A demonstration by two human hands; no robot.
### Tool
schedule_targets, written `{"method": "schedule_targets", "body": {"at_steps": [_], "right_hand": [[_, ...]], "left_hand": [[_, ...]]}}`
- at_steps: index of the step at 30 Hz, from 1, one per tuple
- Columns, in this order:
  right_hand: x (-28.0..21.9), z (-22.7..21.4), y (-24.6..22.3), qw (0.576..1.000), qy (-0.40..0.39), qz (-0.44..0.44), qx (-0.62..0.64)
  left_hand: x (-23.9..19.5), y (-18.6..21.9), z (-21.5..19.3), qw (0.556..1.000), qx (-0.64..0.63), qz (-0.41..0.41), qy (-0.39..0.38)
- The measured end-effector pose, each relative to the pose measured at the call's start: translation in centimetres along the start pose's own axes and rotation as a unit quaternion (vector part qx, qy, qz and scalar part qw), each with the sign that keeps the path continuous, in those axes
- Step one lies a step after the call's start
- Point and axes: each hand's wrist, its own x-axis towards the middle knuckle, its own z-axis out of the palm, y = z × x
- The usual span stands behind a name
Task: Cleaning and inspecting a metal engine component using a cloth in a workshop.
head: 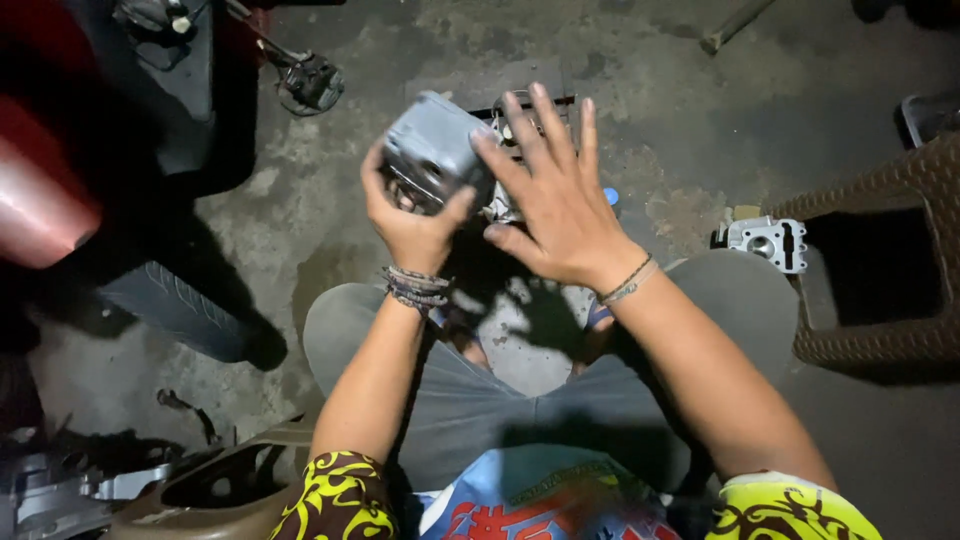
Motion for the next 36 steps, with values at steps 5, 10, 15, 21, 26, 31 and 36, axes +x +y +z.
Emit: {"method": "schedule_targets", "body": {"at_steps": [5,10,15,21,26,31,36], "right_hand": [[0.6,1.5,0.5,1.0,0.01,0.016,0.015],[0.0,3.0,0.8,0.999,-0.013,0.037,0.013],[0.7,3.8,0.9,0.999,0.005,0.052,0.002],[-0.6,4.3,0.2,0.999,-0.041,0.02,-0.005],[0.2,4.2,-0.3,0.999,-0.032,0.019,0.0],[-0.2,2.6,3.9,0.999,0.012,-0.024,0.033],[-2.8,4.1,12.6,0.954,-0.011,0.266,-0.136]], "left_hand": [[-0.6,-2.7,0.7,0.996,-0.083,-0.021,0.013],[-0.2,-5.7,0.9,0.977,-0.181,-0.107,0.031],[-0.9,-5.7,1.4,0.969,-0.157,-0.191,0.03],[0.6,-4.7,0.8,0.934,-0.195,-0.279,0.112],[0.4,-3.3,1.4,0.931,-0.179,-0.303,0.094],[2.9,-3.6,-0.1,0.905,-0.205,-0.325,0.181],[4.5,-1.0,-1.5,0.886,-0.309,-0.275,0.208]]}}
